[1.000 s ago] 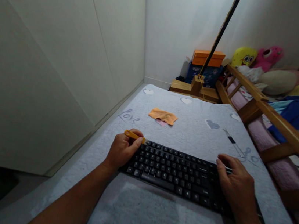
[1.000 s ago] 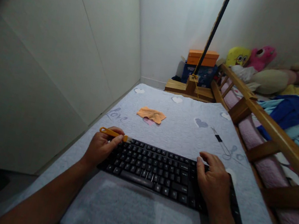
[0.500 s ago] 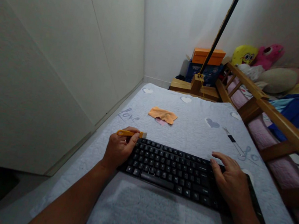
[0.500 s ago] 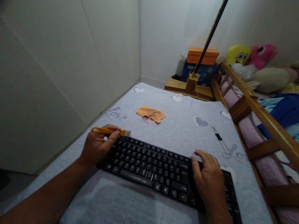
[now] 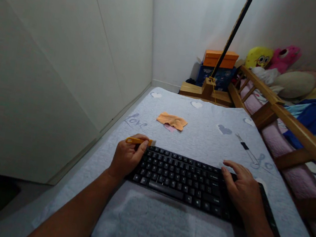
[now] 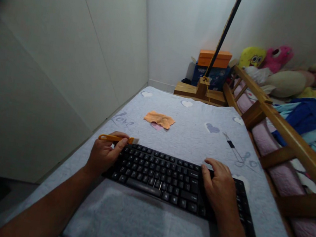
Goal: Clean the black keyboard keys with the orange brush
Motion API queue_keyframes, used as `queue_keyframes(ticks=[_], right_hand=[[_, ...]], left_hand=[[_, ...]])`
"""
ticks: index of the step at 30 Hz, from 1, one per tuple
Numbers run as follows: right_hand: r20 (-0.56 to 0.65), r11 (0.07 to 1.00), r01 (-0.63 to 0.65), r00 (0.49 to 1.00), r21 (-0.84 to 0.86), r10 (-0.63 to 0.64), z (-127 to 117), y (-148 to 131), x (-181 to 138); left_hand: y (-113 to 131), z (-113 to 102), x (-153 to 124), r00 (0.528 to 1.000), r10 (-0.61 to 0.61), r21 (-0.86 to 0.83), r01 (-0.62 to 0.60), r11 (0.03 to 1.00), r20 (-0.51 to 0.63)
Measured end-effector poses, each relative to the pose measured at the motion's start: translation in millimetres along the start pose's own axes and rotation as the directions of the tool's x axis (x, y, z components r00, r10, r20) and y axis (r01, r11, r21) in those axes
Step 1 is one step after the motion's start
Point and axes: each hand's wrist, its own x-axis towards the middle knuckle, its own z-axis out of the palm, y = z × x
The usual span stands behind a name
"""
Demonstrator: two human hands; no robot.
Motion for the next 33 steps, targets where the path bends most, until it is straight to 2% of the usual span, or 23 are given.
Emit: queue_keyframes(ticks=[5,12,17,20,23,25,28,30,33], right_hand=[[0.016,1.0,-0.005,1.0,-0.001,0.005,0,1,0],[0.025,1.0,-0.01,1.0,0.002,0.01,-1,0,1],[0.036,0.999,-0.024,0.999,0.022,0.023,-1,-3,1],[0.057,0.998,-0.049,0.997,0.043,0.046,-3,-8,4],[0.079,0.991,-0.12,0.99,0.062,0.115,-16,-11,7],[0.066,0.966,-0.25,0.967,0.057,0.247,-32,-6,9],[-0.033,0.863,-0.501,0.863,0.057,0.503,-62,14,9],[-0.034,0.813,-0.577,0.813,0.078,0.581,-78,31,8],[-0.032,0.779,-0.622,0.78,0.076,0.625,-92,55,4]], left_hand=[[-3,0,2,0.998,0.03,-0.013,-0.029,0.999,0.062],[-1,2,1,0.999,-0.033,-0.037,0.033,0.999,0.0],[-1,-2,2,0.998,-0.054,-0.056,0.056,0.997,0.023],[-1,0,2,0.997,-0.034,-0.053,0.037,0.998,0.062],[-1,3,1,0.998,-0.037,-0.032,0.039,0.999,0.054],[-1,4,1,0.998,-0.051,-0.021,0.051,0.998,0.03],[0,4,0,0.998,-0.06,-0.033,0.06,0.998,0.013],[-1,3,0,0.998,-0.06,-0.048,0.061,0.997,0.017],[-1,2,1,0.997,-0.065,-0.065,0.068,0.996,0.037]])
